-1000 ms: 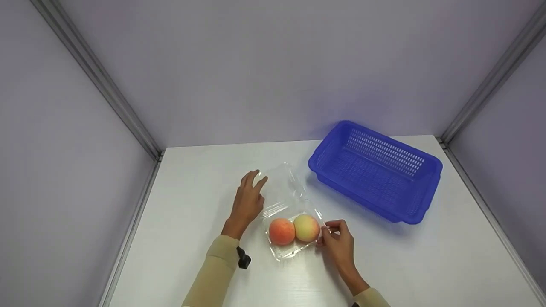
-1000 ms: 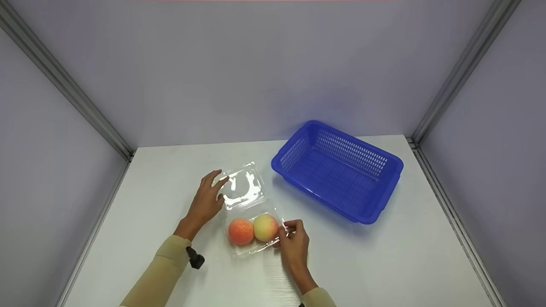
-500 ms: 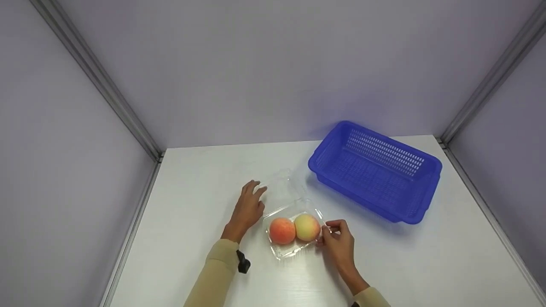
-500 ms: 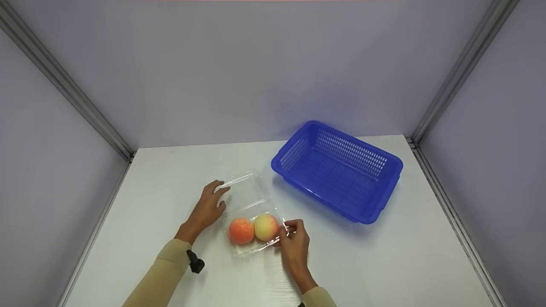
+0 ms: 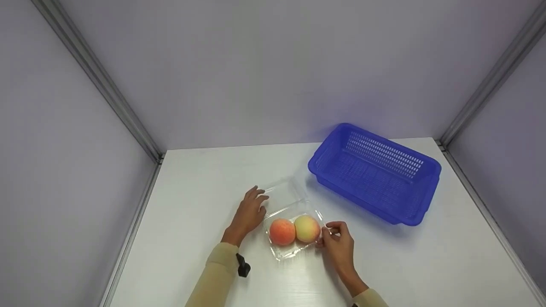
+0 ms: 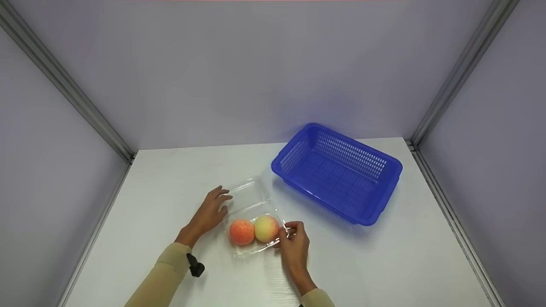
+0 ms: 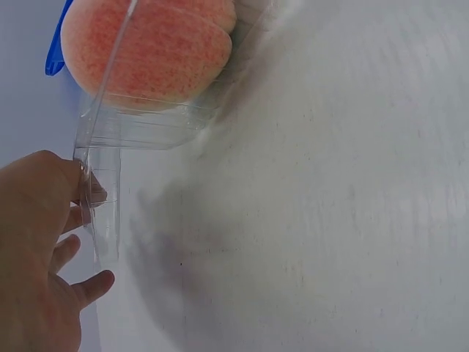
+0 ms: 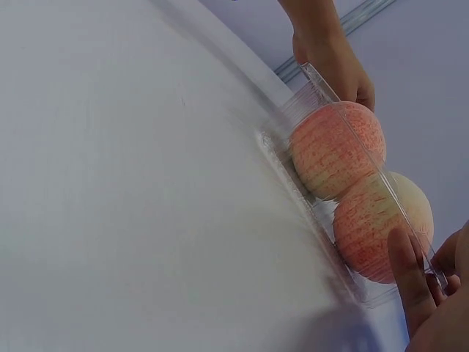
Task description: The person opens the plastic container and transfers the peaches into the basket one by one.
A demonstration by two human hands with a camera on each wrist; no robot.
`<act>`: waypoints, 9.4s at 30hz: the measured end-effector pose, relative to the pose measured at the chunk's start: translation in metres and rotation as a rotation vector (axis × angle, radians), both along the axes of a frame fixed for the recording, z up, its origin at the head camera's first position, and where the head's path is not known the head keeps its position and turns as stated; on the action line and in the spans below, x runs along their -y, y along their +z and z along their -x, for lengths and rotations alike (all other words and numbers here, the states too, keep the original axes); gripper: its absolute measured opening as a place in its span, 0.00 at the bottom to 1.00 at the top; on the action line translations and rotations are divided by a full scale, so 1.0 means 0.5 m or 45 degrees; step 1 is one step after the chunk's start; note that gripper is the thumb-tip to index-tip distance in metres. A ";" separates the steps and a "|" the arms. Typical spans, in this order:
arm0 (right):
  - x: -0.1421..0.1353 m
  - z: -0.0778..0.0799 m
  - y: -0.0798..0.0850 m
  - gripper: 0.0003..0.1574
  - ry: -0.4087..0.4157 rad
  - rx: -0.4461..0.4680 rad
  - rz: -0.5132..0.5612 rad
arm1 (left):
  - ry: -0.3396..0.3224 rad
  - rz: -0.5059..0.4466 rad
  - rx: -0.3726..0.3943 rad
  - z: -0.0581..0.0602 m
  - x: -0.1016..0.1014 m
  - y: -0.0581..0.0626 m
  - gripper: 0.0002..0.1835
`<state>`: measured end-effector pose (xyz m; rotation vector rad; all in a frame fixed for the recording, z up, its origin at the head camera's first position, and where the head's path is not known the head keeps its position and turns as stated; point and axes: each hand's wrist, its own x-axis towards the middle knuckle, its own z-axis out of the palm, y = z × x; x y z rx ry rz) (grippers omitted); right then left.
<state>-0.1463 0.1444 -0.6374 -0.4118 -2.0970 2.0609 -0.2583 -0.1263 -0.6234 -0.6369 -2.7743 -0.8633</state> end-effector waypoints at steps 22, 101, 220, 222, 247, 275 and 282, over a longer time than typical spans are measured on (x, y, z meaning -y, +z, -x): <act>-0.002 -0.001 -0.003 0.10 -0.019 0.025 -0.027 | 0.229 -0.175 0.062 -0.050 -0.007 0.027 0.13; -0.050 0.026 0.049 0.12 0.229 -0.075 -0.732 | 0.431 -0.850 0.810 -0.197 -0.063 -0.008 0.07; 0.030 0.143 0.092 0.35 1.283 -0.367 -1.514 | 0.401 -0.808 0.817 -0.197 -0.061 -0.005 0.08; 0.029 0.144 0.092 0.36 1.280 -0.372 -1.514 | 0.396 -0.810 0.816 -0.197 -0.061 -0.005 0.08; 0.021 0.153 0.084 0.37 1.268 -0.601 -1.578 | 0.377 -0.831 0.799 -0.195 -0.054 -0.006 0.08; 0.003 0.166 0.101 0.34 1.224 -0.618 -1.269 | 0.410 -0.849 0.813 -0.194 -0.051 -0.008 0.07; 0.007 0.169 0.114 0.37 1.219 -0.618 -1.283 | 0.407 -0.843 0.819 -0.193 -0.050 -0.006 0.07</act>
